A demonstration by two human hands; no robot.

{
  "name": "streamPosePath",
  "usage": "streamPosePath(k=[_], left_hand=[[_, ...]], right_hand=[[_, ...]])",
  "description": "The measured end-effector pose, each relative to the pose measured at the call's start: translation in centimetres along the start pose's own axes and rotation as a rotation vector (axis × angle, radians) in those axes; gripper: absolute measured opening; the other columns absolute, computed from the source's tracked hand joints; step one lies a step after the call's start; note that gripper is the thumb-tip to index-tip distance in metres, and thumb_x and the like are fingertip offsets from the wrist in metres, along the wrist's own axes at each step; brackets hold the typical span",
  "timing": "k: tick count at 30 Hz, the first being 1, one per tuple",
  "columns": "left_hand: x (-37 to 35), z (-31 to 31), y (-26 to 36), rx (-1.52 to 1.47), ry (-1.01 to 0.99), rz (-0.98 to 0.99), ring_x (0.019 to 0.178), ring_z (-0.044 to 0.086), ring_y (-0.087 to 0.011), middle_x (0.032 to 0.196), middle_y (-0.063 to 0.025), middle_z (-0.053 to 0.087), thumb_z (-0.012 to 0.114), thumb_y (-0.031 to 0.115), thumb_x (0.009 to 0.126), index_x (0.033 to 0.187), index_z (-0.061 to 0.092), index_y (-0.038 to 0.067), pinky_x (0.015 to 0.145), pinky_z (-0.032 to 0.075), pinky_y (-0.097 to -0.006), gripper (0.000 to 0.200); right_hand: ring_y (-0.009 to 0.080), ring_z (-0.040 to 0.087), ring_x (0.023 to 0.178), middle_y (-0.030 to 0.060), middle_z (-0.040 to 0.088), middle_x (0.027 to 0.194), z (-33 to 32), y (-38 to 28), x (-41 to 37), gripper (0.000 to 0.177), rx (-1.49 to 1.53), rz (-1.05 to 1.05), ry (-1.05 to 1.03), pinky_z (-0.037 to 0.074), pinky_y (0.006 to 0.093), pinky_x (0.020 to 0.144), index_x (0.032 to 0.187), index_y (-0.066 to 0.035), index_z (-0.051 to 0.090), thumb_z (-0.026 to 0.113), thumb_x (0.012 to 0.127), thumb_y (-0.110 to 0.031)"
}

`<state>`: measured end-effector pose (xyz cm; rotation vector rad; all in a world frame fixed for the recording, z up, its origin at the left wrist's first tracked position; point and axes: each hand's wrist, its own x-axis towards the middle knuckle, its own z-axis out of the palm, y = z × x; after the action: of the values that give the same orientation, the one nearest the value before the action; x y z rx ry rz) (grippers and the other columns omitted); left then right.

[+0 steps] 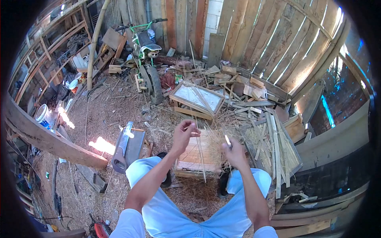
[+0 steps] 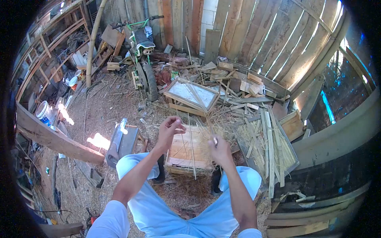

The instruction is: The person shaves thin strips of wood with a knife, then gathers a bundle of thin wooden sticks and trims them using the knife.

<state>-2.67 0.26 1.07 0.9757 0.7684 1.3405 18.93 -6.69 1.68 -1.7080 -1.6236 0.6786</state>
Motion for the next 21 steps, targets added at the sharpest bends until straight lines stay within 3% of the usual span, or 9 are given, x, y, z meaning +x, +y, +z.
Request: streamPosePath(k=[1,6,8,9,11,12,16,18,21], left_hand=[[-0.1,-0.2,0.4,-0.005,-0.002,-0.054,0.069,0.062,-0.0140,0.080,-0.0045,0.058,0.057,0.013,0.091,0.100,0.056,0.001,0.061,0.055,-0.0280,0.015],[-1.2,0.1,0.0,0.042,-0.126,-0.179,0.058,0.055,-0.0104,0.077,-0.0032,0.055,0.056,0.015,0.092,0.101,0.059,0.001,0.047,0.046,-0.0240,0.016],[-2.2,1.2,0.0,0.075,-0.148,-0.204,0.056,0.049,-0.0081,0.073,0.0011,0.051,0.056,0.017,0.093,0.098,0.060,0.002,0.047,0.039,-0.0208,0.016],[-2.6,1.7,-0.1,0.108,-0.167,-0.237,0.057,0.048,-0.0065,0.074,0.0014,0.051,0.055,0.017,0.094,0.098,0.061,0.002,0.047,0.037,-0.0198,0.016],[-3.1,2.2,-0.6,0.165,-0.231,-0.279,0.058,0.044,-0.0024,0.076,0.0018,0.054,0.055,0.017,0.095,0.100,0.062,0.003,0.047,0.031,-0.0180,0.016],[-3.3,2.4,-0.6,0.167,-0.245,-0.285,0.058,0.044,-0.0024,0.076,0.0018,0.054,0.055,0.017,0.095,0.100,0.062,0.003,0.047,0.031,-0.0180,0.016],[-4.3,2.9,-0.6,0.160,-0.401,-0.267,0.066,0.046,-0.0029,0.075,0.0014,0.056,0.056,0.017,0.094,0.103,0.062,0.002,0.057,0.036,-0.0198,0.018],[-4.3,2.7,-1.0,0.284,-0.406,-0.092,0.067,0.045,-0.0040,0.075,0.0017,0.057,0.056,0.018,0.095,0.102,0.061,0.001,0.059,0.036,-0.0207,0.019],[-4.4,2.7,-0.1,0.346,-0.431,-0.152,0.074,0.047,-0.0033,0.081,0.0033,0.058,0.056,0.020,0.094,0.100,0.061,0.001,0.067,0.039,-0.0204,0.020]], right_hand=[[0.0212,0.055,0.061,0.0115,0.063,0.072,-0.3,0.3,0.0,0.030,-0.026,-0.089,0.135,0.045,0.0342,0.063,0.117,-0.007,0.059,0.054,0.090,-0.018],[0.0127,0.056,0.063,0.0070,0.063,0.072,-2.1,-2.5,0.4,0.032,0.252,0.048,0.088,0.045,0.0286,0.061,0.124,-0.002,0.053,0.045,0.096,-0.015],[0.0041,0.040,0.051,0.0043,0.060,0.069,-1.7,-2.5,0.2,0.039,0.604,0.039,-0.075,0.033,0.0194,0.044,0.135,-0.007,0.042,0.045,0.098,-0.018],[0.0039,0.037,0.050,0.0047,0.060,0.070,-1.5,-2.8,0.2,0.044,0.581,0.069,-0.144,0.031,0.0186,0.044,0.139,-0.007,0.035,0.045,0.098,-0.020],[0.0045,0.040,0.051,0.0042,0.060,0.073,-1.7,-3.5,-0.1,0.043,0.639,0.093,-0.241,0.034,0.0193,0.046,0.137,-0.005,0.038,0.045,0.098,-0.020],[0.0051,0.043,0.053,0.0037,0.061,0.076,-1.7,-4.0,-0.3,0.041,0.698,0.108,-0.359,0.037,0.0199,0.048,0.135,-0.002,0.040,0.046,0.098,-0.019],[0.0036,0.038,0.051,0.0001,0.057,0.078,-1.6,-3.8,-0.5,0.034,0.806,0.162,-0.487,0.031,0.0177,0.044,0.127,-0.003,0.050,0.048,0.097,-0.020],[0.0034,0.039,0.052,0.0006,0.056,0.078,-2.3,-3.5,-0.4,0.033,0.824,0.176,-0.499,0.031,0.0170,0.043,0.124,-0.002,0.052,0.049,0.097,-0.021],[0.0028,0.040,0.052,0.0007,0.055,0.078,-3.2,-4.0,-0.6,0.030,0.845,0.196,-0.487,0.030,0.0160,0.042,0.118,0.000,0.055,0.050,0.097,-0.021]])
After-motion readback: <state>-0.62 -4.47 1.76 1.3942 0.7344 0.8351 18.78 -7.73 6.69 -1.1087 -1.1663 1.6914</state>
